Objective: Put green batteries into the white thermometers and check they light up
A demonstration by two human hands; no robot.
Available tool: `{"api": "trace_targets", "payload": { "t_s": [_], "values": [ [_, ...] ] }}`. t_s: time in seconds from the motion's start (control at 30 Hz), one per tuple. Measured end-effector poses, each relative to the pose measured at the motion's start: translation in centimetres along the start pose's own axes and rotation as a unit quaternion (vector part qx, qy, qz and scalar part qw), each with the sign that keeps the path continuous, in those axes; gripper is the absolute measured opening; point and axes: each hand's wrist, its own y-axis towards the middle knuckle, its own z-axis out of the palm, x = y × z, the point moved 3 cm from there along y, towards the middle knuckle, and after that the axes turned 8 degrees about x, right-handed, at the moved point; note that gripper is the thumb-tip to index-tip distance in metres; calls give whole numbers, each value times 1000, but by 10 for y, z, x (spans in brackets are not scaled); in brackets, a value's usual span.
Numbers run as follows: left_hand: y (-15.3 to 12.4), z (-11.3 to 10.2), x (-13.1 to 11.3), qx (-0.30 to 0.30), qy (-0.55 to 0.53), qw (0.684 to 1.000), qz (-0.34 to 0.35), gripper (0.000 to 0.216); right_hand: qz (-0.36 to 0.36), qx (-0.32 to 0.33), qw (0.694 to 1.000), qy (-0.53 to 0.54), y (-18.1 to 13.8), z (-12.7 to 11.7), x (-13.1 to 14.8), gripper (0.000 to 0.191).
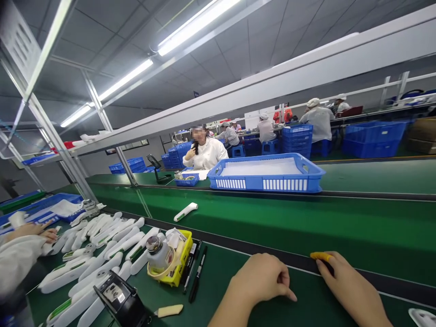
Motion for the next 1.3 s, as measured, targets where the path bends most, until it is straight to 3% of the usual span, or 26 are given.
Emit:
{"api": "trace_targets", "payload": {
  "t_s": [0.1, 0.23, 0.43, 0.57, 0.73, 0.97, 1.3],
  "values": [
    [4, 5, 4, -23, -16, 999, 19, 27, 31, 28, 999, -12, -3, -2, 21, 29],
    [9, 13, 2, -36, 23, 998, 42, 21, -12, 89, 996, 28, -9, 14, 50, 34],
    [4, 10, -2, -56, 34, 997, 38, 28, -20, 151, 984, 92, -15, 41, 48, 37],
    [-1, 4, -3, -85, -4, 996, 25, 34, -14, 143, 982, 123, -15, 35, 50, 30],
    [-1, 7, 1, -93, -68, 993, 24, 31, -45, 192, 973, 117, -17, 23, 71, 25],
    [0, 8, 13, -101, -103, 989, -18, 33, -24, 182, 978, 101, -20, 21, 77, 33],
    [6, 10, 20, -127, -193, 973, -1, 24, -12, 153, 981, 116, -17, 20, 77, 38]
  ]
}}
